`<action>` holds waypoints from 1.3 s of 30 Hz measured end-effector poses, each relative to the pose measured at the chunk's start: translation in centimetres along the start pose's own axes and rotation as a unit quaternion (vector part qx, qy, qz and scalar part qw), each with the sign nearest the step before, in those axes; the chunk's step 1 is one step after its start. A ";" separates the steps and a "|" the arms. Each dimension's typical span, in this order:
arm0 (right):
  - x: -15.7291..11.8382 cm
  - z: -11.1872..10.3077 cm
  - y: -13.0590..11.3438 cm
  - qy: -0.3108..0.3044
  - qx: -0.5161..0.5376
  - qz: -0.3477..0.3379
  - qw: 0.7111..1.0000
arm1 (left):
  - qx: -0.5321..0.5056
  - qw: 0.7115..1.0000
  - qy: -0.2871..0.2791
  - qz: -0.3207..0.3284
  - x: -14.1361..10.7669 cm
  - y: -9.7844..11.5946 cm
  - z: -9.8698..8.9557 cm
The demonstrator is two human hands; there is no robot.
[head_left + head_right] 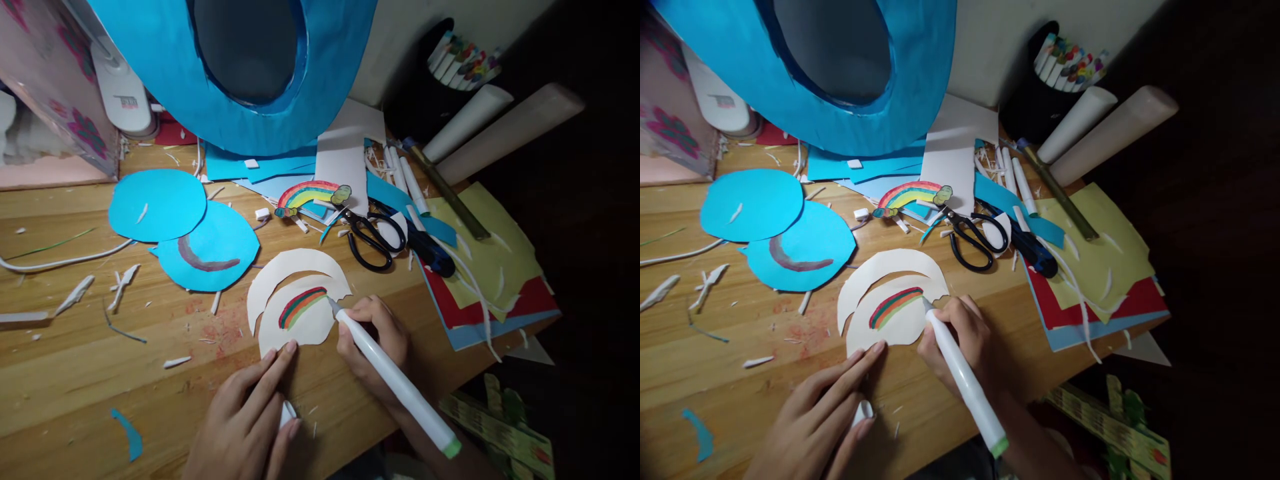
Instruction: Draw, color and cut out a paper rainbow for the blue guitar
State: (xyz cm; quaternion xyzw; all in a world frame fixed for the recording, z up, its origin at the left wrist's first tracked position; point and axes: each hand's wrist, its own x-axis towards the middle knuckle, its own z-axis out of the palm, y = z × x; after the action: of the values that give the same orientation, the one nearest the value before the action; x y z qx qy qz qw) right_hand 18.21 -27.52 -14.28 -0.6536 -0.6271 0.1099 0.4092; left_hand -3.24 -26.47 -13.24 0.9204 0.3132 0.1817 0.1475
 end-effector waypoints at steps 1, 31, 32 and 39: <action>0.0 0.0 0.0 0.001 0.001 0.002 1.000 | -0.003 1.000 0.001 -0.001 0.0 0.0 0.0; 0.7 0.8 -1.2 -0.089 0.044 -0.130 0.987 | 0.010 1.000 0.000 -0.003 -0.2 0.4 0.0; 0.6 0.9 -1.2 -0.099 0.047 -0.135 0.985 | 0.007 1.000 -0.004 -0.007 -0.2 0.4 0.0; 0.2 1.1 -1.3 -0.141 0.069 -0.155 0.975 | -0.006 1.000 -0.005 -0.011 -0.3 0.3 -0.2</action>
State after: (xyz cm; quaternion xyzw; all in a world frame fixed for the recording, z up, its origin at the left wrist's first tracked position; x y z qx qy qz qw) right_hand 16.56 -27.02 -14.03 -0.4969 -0.7628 0.1793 0.3730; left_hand -3.37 -26.89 -13.05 0.9168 0.3217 0.1774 0.1568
